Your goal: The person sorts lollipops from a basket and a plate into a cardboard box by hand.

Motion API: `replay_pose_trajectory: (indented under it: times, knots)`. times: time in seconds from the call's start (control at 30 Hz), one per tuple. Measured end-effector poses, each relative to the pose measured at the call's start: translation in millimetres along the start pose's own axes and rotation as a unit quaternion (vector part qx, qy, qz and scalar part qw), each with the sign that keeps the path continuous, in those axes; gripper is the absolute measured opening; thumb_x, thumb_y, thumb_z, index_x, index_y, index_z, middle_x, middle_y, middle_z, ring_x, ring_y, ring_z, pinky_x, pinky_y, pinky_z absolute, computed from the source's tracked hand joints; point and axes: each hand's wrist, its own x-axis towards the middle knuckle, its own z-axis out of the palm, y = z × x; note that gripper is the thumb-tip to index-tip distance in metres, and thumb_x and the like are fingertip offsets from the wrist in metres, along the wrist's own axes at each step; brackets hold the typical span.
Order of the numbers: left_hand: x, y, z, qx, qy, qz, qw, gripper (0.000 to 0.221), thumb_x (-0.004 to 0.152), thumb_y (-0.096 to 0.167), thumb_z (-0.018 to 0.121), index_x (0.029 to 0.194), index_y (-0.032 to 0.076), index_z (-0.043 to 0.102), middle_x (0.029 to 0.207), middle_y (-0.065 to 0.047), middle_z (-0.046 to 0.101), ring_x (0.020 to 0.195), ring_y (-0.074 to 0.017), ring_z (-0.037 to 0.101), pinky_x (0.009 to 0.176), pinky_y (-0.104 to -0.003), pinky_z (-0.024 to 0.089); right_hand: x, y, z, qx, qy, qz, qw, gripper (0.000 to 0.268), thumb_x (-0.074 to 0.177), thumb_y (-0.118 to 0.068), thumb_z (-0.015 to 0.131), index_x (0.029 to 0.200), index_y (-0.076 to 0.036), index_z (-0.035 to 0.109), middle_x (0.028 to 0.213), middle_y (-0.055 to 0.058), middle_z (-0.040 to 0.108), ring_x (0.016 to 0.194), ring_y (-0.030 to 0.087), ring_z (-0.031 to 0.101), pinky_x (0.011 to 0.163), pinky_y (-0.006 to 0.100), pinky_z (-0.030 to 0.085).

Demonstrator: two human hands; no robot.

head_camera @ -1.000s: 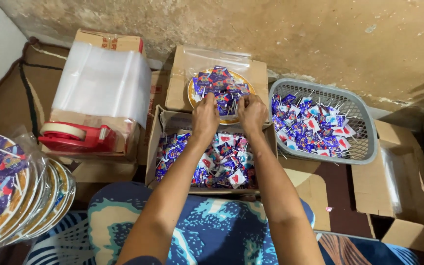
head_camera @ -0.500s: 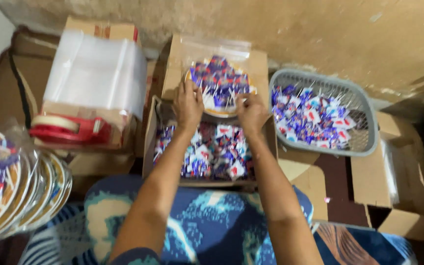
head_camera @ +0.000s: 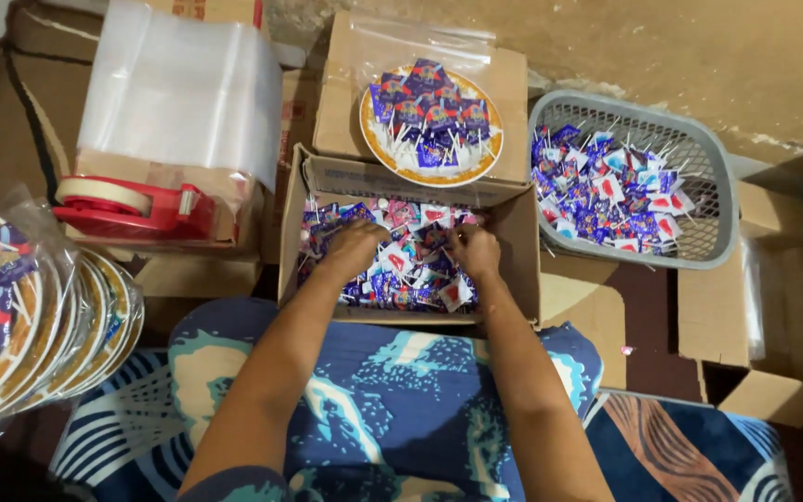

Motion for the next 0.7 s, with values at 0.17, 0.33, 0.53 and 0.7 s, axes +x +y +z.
replay_pose_trajectory:
  times: [0.17, 0.33, 0.53, 0.7]
  knots:
    - [-1.4, -6.9, 27.1, 0.042, -0.094, 0.033, 0.994, 0.033, 0.084, 0.004, 0.067, 0.112, 0.021, 0.072, 0.117, -0.004, 0.073, 0.127, -0.0311, 0.057, 0.104, -0.051, 0.048, 4.6, 9.4, 9.7, -0.035, -0.089, -0.013, 0.995, 0.021, 0.087, -0.043, 0.067, 0.105, -0.042, 0.077, 0.103, 0.001, 0.078, 0.107, 0.032, 0.072, 0.095, 0.046, 0.059]
    - [-4.7, -30.6, 46.2, 0.058, -0.090, -0.001, 0.994, 0.023, 0.084, 0.004, 0.062, 0.097, 0.017, 0.075, 0.089, -0.009, 0.076, 0.100, -0.0344, 0.070, 0.083, -0.051, 0.059, -29.1, -29.6, -19.3, -0.020, -0.166, -0.111, 0.980, 0.023, 0.087, -0.030, 0.069, 0.107, -0.034, 0.079, 0.105, 0.009, 0.078, 0.111, 0.039, 0.069, 0.100, 0.050, 0.055]
    - [-4.2, -30.3, -6.7, 0.001, -0.112, -0.160, 0.981, 0.026, 0.085, 0.007, 0.071, 0.104, 0.021, 0.081, 0.108, -0.022, 0.065, 0.100, -0.0409, 0.072, 0.085, -0.053, 0.059, -41.7, -54.1, -5.7, -0.201, -0.273, -0.207, 0.918, 0.041, 0.091, -0.038, 0.068, 0.132, -0.040, 0.067, 0.138, 0.015, 0.058, 0.125, 0.039, 0.063, 0.110, 0.048, 0.051]
    - [3.6, -77.3, 19.0, -0.131, -0.040, -0.241, 0.961, 0.027, 0.087, 0.012, 0.074, 0.108, 0.028, 0.078, 0.099, -0.013, 0.076, 0.106, -0.0334, 0.073, 0.094, -0.044, 0.058, -28.8, -39.2, 16.2, -0.229, -0.245, -0.230, 0.914, 0.045, 0.085, -0.042, 0.071, 0.119, -0.013, 0.069, 0.117, 0.013, 0.074, 0.115, 0.033, 0.070, 0.101, 0.050, 0.055]
